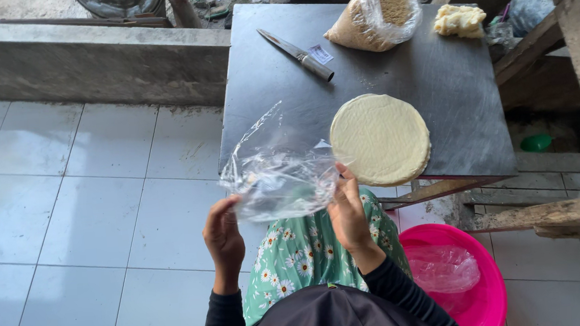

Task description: The person unpacks a stack of dough sheets from plastic wrapping, removes the individual sheets one by one, and places them onto a table.

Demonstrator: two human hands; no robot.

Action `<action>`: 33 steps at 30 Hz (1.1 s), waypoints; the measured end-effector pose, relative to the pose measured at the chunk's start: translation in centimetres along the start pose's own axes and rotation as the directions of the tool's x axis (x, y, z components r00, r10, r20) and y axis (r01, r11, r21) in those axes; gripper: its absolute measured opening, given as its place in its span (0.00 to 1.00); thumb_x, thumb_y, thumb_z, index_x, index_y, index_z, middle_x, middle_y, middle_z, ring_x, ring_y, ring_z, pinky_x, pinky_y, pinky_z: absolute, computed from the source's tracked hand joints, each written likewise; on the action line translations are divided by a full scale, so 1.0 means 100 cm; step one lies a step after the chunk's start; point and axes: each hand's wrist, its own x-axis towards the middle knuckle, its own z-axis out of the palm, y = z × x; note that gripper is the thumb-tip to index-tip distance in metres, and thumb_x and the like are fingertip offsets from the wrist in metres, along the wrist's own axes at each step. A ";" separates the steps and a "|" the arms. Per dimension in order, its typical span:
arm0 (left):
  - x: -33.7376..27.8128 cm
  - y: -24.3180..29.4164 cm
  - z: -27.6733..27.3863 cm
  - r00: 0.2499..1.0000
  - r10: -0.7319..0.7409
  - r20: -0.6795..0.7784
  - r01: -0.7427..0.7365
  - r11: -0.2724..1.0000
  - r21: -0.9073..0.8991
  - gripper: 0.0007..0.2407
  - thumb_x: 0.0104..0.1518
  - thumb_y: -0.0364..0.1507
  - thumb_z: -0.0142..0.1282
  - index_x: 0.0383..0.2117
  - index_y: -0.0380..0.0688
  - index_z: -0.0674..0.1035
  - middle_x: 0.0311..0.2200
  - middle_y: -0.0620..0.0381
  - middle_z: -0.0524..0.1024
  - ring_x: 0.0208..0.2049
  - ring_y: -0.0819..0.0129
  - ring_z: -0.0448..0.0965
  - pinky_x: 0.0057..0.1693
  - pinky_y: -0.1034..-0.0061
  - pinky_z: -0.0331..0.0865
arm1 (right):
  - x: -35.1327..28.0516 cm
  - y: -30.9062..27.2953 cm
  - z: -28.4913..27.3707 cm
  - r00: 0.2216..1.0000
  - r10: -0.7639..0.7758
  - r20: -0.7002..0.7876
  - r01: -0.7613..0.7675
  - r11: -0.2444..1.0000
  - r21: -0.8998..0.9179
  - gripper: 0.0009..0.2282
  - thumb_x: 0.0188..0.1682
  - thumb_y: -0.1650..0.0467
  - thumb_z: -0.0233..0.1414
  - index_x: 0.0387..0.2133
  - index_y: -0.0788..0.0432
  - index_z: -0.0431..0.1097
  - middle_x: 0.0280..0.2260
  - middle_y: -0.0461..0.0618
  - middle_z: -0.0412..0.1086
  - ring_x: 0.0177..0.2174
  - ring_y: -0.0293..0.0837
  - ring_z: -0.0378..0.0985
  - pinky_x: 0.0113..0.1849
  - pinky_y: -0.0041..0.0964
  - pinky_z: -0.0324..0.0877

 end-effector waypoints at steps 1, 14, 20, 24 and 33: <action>0.003 0.008 0.003 0.995 0.048 0.088 -0.052 0.997 0.048 0.11 0.65 0.14 0.48 0.47 0.41 0.79 0.46 0.51 0.81 0.51 0.65 0.81 0.59 0.73 0.75 | 0.000 -0.009 0.001 0.993 0.113 0.027 -0.116 0.970 0.212 0.29 0.55 0.62 0.49 0.68 0.55 0.46 0.56 0.57 0.61 0.55 0.54 0.65 0.55 0.54 0.64; 0.000 0.108 0.161 0.892 0.014 0.452 0.167 0.919 -0.356 0.42 0.49 0.23 0.70 0.68 0.47 0.49 0.67 0.44 0.53 0.54 0.62 0.72 0.56 0.67 0.72 | -0.071 -0.108 -0.058 0.854 -0.319 0.410 0.518 0.461 -0.720 0.17 0.51 0.72 0.61 0.52 0.59 0.68 0.55 0.57 0.70 0.59 0.52 0.70 0.56 0.47 0.70; -0.033 0.075 0.213 0.506 -0.053 0.861 0.534 0.803 -0.265 0.33 0.54 0.24 0.64 0.66 0.36 0.59 0.56 0.42 0.67 0.55 0.60 0.70 0.58 0.69 0.67 | -0.101 -0.127 -0.127 0.858 -0.514 -0.017 0.386 0.667 -0.638 0.21 0.52 0.76 0.56 0.56 0.59 0.56 0.53 0.62 0.65 0.51 0.48 0.73 0.54 0.43 0.71; -0.074 0.035 0.273 0.375 -0.379 0.846 0.886 0.415 -0.206 0.30 0.57 0.20 0.59 0.67 0.39 0.61 0.48 0.48 0.69 0.42 0.67 0.75 0.46 0.75 0.72 | -0.108 -0.125 -0.148 0.699 -0.623 0.351 0.412 -0.051 -0.910 0.34 0.38 0.66 0.62 0.57 0.58 0.52 0.58 0.65 0.51 0.55 0.58 0.62 0.56 0.49 0.64; -0.098 0.009 0.273 0.207 -0.549 0.810 0.938 0.347 -0.004 0.25 0.64 0.27 0.52 0.67 0.47 0.59 0.55 0.57 0.70 0.54 0.72 0.72 0.55 0.79 0.72 | -0.119 -0.112 -0.260 0.840 -0.538 0.067 -0.006 -0.132 -0.991 0.20 0.49 0.81 0.52 0.56 0.56 0.70 0.50 0.58 0.72 0.50 0.52 0.77 0.48 0.41 0.77</action>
